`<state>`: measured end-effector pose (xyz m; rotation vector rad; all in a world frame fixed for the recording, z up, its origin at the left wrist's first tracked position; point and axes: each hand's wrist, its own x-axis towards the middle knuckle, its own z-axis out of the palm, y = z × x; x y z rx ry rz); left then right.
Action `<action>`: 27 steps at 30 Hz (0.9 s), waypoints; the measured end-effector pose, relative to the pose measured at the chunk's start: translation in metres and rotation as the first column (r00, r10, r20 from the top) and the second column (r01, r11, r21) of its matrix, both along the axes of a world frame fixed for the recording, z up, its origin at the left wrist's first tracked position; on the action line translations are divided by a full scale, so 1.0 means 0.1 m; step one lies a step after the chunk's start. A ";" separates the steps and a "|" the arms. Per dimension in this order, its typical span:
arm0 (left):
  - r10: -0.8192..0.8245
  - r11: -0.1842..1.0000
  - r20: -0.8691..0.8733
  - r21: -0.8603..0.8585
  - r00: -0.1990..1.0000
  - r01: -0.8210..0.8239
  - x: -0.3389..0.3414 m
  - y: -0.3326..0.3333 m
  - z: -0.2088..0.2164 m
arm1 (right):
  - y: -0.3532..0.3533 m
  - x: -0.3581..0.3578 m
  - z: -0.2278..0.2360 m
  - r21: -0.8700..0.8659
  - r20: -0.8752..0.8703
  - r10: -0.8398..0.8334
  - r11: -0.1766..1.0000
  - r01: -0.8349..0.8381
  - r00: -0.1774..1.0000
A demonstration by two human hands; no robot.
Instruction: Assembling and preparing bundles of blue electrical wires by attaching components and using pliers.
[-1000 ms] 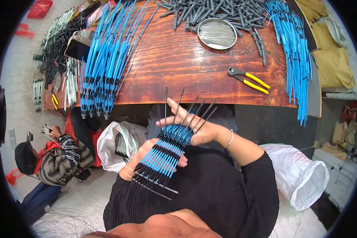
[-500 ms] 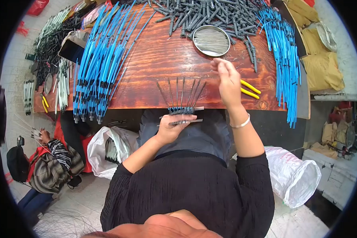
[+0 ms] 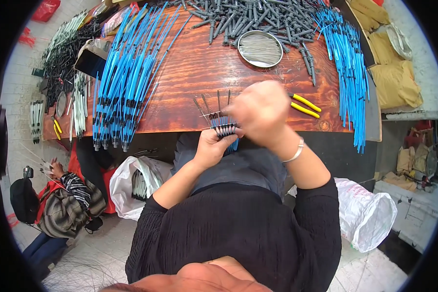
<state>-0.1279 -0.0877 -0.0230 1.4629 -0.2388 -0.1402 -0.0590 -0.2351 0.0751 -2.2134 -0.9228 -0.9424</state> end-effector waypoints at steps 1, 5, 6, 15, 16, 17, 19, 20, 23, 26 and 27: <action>-0.026 0.998 -0.057 -0.055 0.998 0.023 0.00 0.03 0.01 | -0.13 0.06 0.06 0.016 -0.057 -0.060 0.998 0.061 0.997; -0.144 0.978 -0.166 -0.177 0.976 0.115 0.03 0.06 0.04 | -0.41 0.08 0.10 0.080 -0.684 0.160 0.986 -0.145 0.712; -0.162 0.977 -0.165 -0.165 0.973 0.135 0.04 0.08 0.04 | -0.41 0.08 0.09 0.079 -0.685 0.156 0.987 -0.141 0.711; -0.125 0.985 -0.124 -0.134 0.984 0.108 0.04 0.03 0.10 | 0.03 -0.17 0.14 -0.183 -0.105 -0.129 0.977 0.108 0.986; -0.132 0.985 -0.129 -0.133 0.983 0.114 0.04 0.02 0.06 | 0.14 -0.21 0.14 -0.168 0.040 -0.104 0.980 0.109 0.994; -0.120 0.983 -0.136 -0.157 0.983 0.098 0.03 0.02 -0.02 | 0.20 -0.23 0.10 -0.247 0.012 -0.084 0.965 0.084 0.996; -0.097 0.977 -0.152 -0.205 0.984 0.065 0.00 0.03 -0.14 | 0.27 -0.20 0.00 -0.321 -0.026 -0.075 0.945 0.063 0.997; -0.106 0.977 -0.158 -0.203 0.982 0.072 -0.01 0.04 -0.12 | 0.28 -0.13 -0.04 -0.293 0.009 -0.039 0.955 0.040 0.999; -0.092 0.995 -0.091 0.039 0.992 0.096 -0.01 0.12 -0.03 | 0.27 0.02 -0.11 -0.239 0.081 0.024 0.971 -0.004 0.996; 0.158 0.978 0.157 0.113 0.975 -0.177 -0.28 0.23 -0.15 | 0.24 0.13 -0.06 -0.195 0.123 0.051 0.980 -0.026 0.991; 0.275 0.940 0.282 0.121 0.919 -0.318 -0.33 0.27 -0.14 | 0.25 0.14 -0.06 -0.196 0.121 0.049 0.980 -0.024 0.991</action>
